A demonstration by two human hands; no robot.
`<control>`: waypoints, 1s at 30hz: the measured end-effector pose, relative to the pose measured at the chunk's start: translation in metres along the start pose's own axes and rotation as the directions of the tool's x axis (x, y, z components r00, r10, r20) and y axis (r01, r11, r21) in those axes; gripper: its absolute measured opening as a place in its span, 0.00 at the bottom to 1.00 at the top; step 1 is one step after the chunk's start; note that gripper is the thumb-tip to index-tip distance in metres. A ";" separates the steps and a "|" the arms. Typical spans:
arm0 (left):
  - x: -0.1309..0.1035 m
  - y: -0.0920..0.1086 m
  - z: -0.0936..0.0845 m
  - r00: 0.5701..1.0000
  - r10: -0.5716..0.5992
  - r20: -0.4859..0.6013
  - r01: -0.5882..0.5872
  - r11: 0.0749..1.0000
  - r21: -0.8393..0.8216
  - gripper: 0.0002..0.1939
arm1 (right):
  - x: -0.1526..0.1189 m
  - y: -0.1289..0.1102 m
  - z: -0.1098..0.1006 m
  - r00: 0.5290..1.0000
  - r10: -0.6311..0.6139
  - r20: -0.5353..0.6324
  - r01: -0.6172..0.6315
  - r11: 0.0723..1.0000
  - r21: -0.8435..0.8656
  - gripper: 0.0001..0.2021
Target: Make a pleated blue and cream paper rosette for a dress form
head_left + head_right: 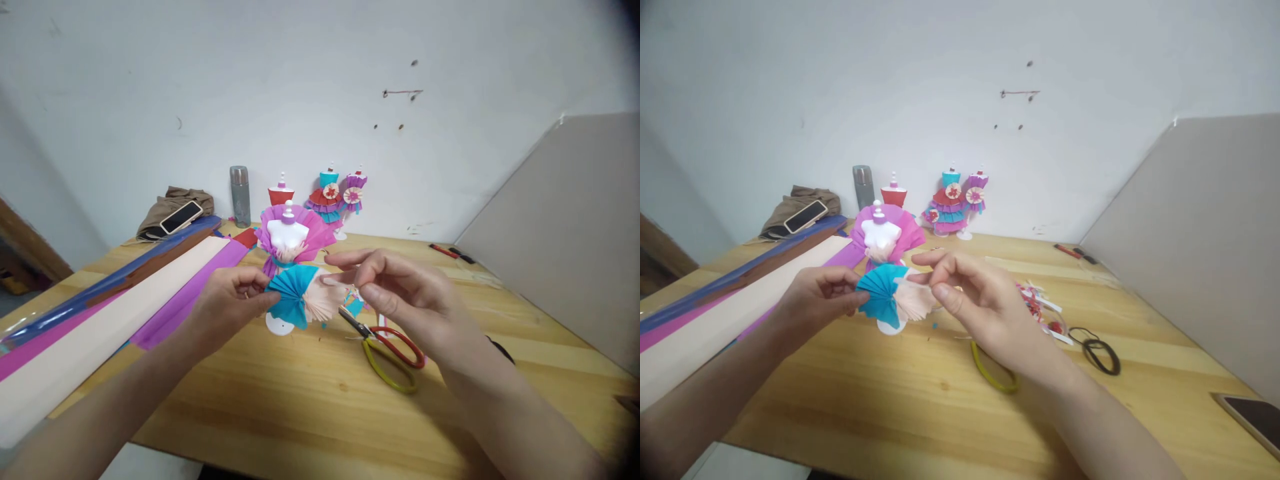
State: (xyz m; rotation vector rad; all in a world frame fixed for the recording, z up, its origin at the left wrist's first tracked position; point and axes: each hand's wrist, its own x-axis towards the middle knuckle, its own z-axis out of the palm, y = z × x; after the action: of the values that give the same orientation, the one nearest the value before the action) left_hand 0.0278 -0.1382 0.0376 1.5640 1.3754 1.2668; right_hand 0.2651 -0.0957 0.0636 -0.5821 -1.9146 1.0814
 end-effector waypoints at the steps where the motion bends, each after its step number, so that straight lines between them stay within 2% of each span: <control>1: 0.000 -0.004 0.000 1.000 -0.022 -0.003 0.022 0.999 -0.044 0.08 | 0.000 0.000 -0.002 0.999 -0.020 -0.029 0.020 1.000 -0.005 0.11; 5: -0.004 -0.019 0.005 0.985 -0.167 0.032 0.170 0.968 -0.184 0.12 | 0.000 0.001 -0.007 0.999 -0.025 -0.046 0.024 0.999 -0.028 0.10; 7: -0.006 -0.022 0.008 0.978 -0.206 0.026 0.207 0.954 -0.218 0.13 | 0.000 0.001 -0.008 0.999 -0.030 -0.031 0.029 0.999 -0.034 0.10; 13: -0.010 -0.024 0.015 0.974 -0.227 0.017 0.223 0.939 -0.260 0.16 | -0.003 0.001 -0.011 0.998 -0.033 0.062 0.036 0.998 -0.045 0.09; 17: -0.011 -0.026 0.020 0.967 -0.245 0.072 0.256 0.933 -0.253 0.15 | -0.001 0.002 -0.013 0.993 -0.034 0.115 0.043 0.996 -0.077 0.10; 20: -0.012 -0.030 0.021 0.972 -0.220 0.080 0.233 0.939 -0.252 0.14 | 0.001 0.002 -0.014 0.990 -0.036 0.137 0.049 0.994 -0.095 0.11; 25: -0.012 -0.038 0.019 0.989 -0.148 0.006 0.141 0.927 -0.347 0.16 | 0.002 0.001 -0.015 0.991 -0.035 0.129 0.054 0.988 -0.143 0.12; 30: -0.014 -0.042 0.022 0.985 -0.172 0.003 0.156 0.890 -0.429 0.17 | 0.001 0.003 -0.014 0.995 -0.021 0.094 0.030 0.995 -0.099 0.11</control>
State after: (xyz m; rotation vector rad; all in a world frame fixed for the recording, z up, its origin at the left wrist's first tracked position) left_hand 0.0369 -0.1409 -0.0105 1.1041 1.1243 1.3836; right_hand 0.2759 -0.0869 0.0654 -0.5698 -2.0616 1.0161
